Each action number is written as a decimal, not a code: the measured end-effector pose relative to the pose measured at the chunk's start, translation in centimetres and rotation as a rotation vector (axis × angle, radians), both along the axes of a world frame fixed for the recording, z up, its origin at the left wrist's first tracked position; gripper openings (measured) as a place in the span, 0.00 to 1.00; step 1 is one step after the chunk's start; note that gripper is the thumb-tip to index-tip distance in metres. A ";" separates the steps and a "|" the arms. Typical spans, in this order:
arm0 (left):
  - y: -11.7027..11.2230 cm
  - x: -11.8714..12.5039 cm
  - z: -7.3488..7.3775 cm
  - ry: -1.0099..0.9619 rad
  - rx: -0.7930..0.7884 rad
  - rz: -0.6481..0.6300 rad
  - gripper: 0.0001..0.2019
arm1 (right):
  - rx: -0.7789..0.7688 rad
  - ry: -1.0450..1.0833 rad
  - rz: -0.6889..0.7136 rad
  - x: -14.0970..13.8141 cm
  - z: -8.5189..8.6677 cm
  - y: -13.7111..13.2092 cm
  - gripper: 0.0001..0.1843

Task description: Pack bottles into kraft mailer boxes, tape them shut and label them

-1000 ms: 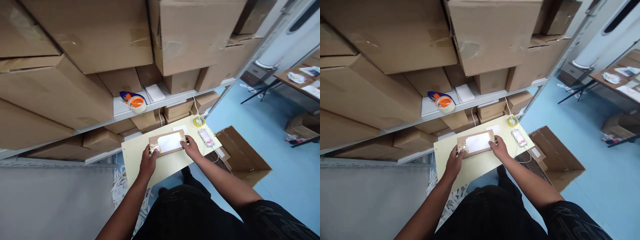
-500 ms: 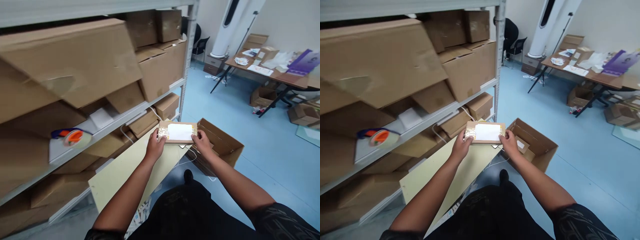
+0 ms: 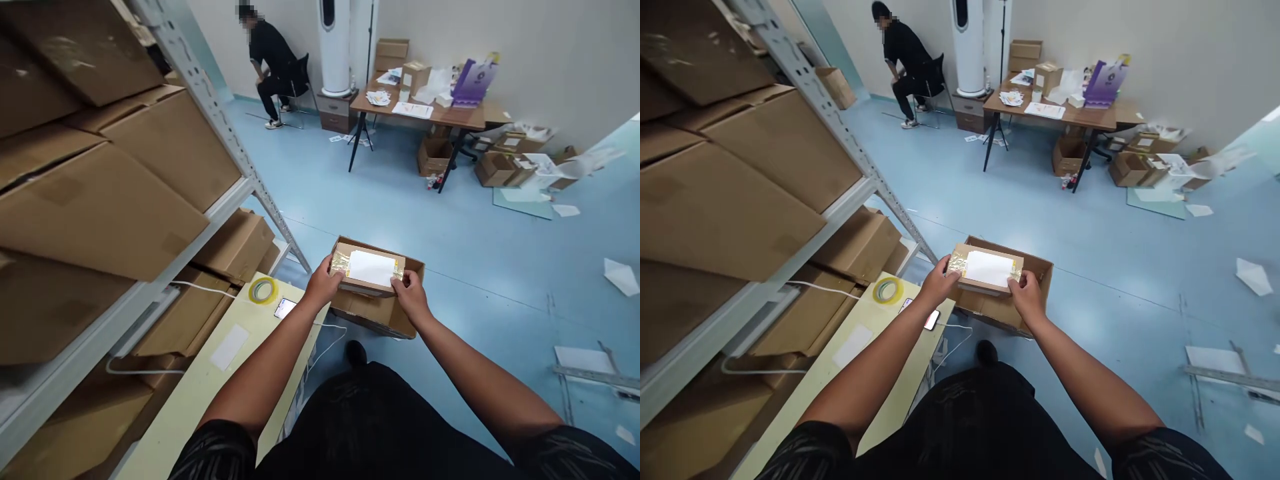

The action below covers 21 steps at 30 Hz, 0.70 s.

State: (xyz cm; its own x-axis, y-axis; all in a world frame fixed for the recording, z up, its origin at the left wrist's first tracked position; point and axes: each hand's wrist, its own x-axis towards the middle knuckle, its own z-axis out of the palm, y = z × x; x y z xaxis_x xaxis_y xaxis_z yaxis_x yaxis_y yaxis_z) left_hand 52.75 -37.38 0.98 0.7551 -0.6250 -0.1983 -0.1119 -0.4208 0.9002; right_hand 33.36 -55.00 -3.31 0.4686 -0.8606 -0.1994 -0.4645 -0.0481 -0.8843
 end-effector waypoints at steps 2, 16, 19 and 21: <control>-1.2 0.3 -0.8 0.006 0.033 -0.004 0.31 | 0.024 0.000 -0.006 -0.3 -1.4 -0.9 0.25; 11.0 -1.5 -3.4 0.080 -0.035 0.434 0.17 | -0.020 0.146 0.408 6.3 -6.6 1.5 0.18; 16.3 -4.6 -4.1 0.091 -0.053 0.654 0.15 | -0.006 0.118 0.615 10.4 -6.1 5.0 0.18; 19.9 -7.4 -4.4 0.090 -0.053 0.796 0.14 | 0.014 0.084 0.778 12.6 -5.9 8.1 0.18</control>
State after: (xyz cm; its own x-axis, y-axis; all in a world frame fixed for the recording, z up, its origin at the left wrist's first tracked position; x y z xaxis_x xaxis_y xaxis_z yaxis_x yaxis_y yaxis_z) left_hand 45.34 -17.49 -3.46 0.9606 0.0843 -0.2647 0.2778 -0.2999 0.9126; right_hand 45.96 -46.93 -9.20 0.9189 -0.2879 -0.2696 -0.3674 -0.3760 -0.8507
